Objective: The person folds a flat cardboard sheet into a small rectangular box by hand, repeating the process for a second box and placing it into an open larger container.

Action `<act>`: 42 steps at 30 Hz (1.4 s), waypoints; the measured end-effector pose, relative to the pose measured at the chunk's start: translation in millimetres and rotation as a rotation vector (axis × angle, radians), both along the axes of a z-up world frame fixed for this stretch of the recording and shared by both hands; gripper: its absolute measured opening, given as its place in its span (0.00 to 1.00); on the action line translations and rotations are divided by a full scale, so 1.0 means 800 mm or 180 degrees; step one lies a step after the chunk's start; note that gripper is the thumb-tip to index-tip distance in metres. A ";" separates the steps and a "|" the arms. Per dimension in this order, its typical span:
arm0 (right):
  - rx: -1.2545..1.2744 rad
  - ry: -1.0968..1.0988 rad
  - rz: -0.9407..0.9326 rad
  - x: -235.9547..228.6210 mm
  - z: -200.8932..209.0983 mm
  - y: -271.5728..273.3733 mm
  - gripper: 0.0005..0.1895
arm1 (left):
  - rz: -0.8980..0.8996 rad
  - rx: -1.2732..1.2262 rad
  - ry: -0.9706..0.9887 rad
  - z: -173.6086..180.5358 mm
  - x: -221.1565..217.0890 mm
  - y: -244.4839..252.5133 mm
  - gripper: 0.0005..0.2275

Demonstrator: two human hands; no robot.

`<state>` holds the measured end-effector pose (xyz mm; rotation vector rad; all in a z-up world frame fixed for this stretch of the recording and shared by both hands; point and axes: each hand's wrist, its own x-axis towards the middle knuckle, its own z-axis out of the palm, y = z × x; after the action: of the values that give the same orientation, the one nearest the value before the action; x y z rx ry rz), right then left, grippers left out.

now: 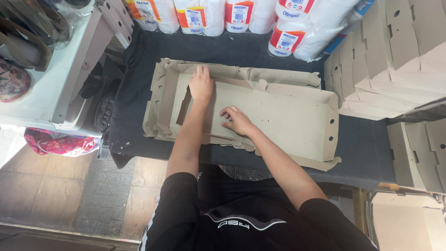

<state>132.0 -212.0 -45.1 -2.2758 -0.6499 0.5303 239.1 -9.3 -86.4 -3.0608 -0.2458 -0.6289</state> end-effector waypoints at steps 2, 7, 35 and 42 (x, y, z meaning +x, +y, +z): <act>-0.0040 0.0015 -0.0005 0.001 -0.002 0.000 0.20 | 0.0158 -0.0173 0.0326 0.021 -0.010 -0.009 0.15; -0.0016 0.0029 -0.0017 0.003 -0.008 -0.001 0.20 | 0.0379 -0.0568 0.0462 0.031 -0.012 -0.008 0.17; -0.0361 -0.0225 0.0081 0.000 -0.011 0.002 0.17 | -0.0247 -0.1476 0.1839 -0.027 -0.094 -0.028 0.20; -0.0230 -0.0051 0.0367 -0.006 -0.007 -0.019 0.23 | -0.0694 -0.1870 0.2275 0.062 -0.187 -0.057 0.30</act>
<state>127.4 -227.3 -50.5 -2.3221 -0.7853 0.5998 89.4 -54.8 -36.4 -3.6168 -0.0871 0.6853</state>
